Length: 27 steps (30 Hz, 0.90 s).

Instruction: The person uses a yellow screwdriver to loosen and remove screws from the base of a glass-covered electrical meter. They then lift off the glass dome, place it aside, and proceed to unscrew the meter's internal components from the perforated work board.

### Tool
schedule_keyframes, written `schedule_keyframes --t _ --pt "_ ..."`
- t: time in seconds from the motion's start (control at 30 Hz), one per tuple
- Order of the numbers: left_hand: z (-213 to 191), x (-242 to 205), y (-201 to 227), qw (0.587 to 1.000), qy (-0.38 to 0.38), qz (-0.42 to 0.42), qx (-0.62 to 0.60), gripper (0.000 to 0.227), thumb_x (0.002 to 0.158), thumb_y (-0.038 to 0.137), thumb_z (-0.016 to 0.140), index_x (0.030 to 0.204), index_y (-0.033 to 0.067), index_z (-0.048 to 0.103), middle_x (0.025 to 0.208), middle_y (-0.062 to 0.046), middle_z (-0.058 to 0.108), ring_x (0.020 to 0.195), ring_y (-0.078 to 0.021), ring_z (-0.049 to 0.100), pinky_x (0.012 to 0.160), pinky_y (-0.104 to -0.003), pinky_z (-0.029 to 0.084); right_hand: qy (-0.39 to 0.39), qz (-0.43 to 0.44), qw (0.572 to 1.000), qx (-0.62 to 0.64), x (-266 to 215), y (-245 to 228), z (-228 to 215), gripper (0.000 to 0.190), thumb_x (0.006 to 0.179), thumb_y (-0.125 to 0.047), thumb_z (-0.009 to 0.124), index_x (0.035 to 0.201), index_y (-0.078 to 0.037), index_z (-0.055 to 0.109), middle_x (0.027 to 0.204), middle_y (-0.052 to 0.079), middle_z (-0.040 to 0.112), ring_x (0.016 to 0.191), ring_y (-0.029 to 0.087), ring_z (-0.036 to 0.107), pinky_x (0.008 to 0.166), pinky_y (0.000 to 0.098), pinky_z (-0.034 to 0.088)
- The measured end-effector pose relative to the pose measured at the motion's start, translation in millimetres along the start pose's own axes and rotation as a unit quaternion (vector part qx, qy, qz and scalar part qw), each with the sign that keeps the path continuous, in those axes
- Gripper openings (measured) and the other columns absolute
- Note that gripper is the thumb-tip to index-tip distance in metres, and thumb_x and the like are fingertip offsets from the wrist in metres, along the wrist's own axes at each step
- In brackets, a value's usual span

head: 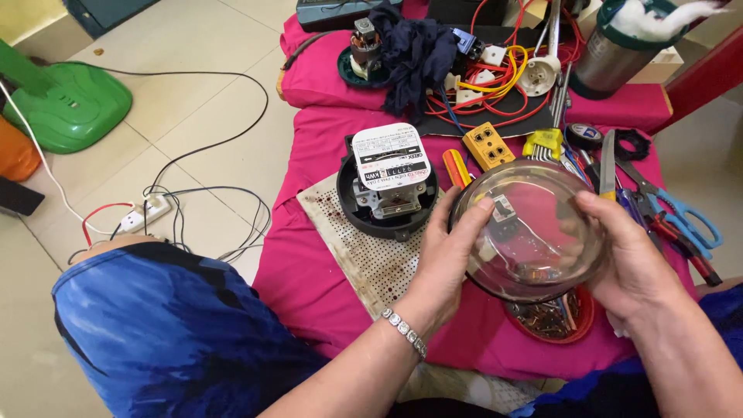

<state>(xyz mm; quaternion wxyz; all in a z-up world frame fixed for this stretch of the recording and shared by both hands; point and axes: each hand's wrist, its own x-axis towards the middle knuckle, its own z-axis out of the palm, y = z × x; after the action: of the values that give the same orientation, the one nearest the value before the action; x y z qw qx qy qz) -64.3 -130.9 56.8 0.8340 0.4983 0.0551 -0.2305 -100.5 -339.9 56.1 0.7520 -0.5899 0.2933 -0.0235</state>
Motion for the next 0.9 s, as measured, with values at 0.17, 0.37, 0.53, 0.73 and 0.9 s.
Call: schedule_keyframes --t 0.17,0.37,0.53,0.73,0.9 --pt "-2 6 1 0.999 -0.026 0.036 -0.018 0.101 0.082 0.047 0.066 0.160 0.0027 0.022 0.154 -0.027 0.043 0.129 -0.0291 0.057 0.101 -0.035 0.051 0.012 -0.023 0.999 0.025 -7 -6 13 0.037 0.099 -0.036 0.052 0.127 -0.013 0.057 0.115 0.004 0.060 0.098 0.015 0.055 0.085 0.0357 0.046" --pt "-11 -8 -1 0.993 -0.048 0.018 0.104 0.098 0.084 0.057 0.054 0.160 0.0036 0.021 0.160 -0.024 0.034 0.147 -0.0327 0.040 0.117 -0.043 0.037 0.039 -0.004 0.999 0.009 -19 -36 45 0.047 0.095 -0.046 0.039 0.136 -0.025 0.051 0.135 0.001 0.057 0.120 0.019 0.053 0.100 0.0460 0.041" --pt "-37 -30 3 0.964 0.012 -0.014 0.265 0.056 0.091 0.038 0.059 0.140 0.0108 0.061 0.143 -0.006 0.066 0.129 -0.0159 0.064 0.107 -0.028 0.052 0.008 -0.065 0.996 0.058 10 -40 45 0.043 0.091 -0.049 0.043 0.129 -0.033 0.056 0.138 -0.008 0.061 0.126 0.019 0.056 0.106 0.0486 0.041" --pt "-93 -11 -26 0.955 0.218 0.098 0.177 0.025 0.091 0.014 0.065 0.111 0.0067 0.078 0.084 0.000 0.072 0.066 -0.0085 0.056 0.059 -0.022 0.047 -0.006 -0.088 0.987 0.131 49 -48 83 0.052 0.078 -0.053 0.047 0.124 -0.035 0.061 0.145 -0.006 0.066 0.137 0.018 0.062 0.111 0.0473 0.048" --pt "-108 -4 -3 0.910 0.293 0.168 0.242 0.033 0.092 0.014 0.060 0.123 0.0123 0.068 0.106 -0.002 0.073 0.081 -0.0118 0.066 0.068 -0.026 0.056 -0.009 -0.067 0.952 0.297 86 -47 111 0.060 0.072 -0.043 0.063 0.126 -0.017 0.066 0.130 0.005 0.074 0.116 0.021 0.071 0.103 0.0435 0.059"
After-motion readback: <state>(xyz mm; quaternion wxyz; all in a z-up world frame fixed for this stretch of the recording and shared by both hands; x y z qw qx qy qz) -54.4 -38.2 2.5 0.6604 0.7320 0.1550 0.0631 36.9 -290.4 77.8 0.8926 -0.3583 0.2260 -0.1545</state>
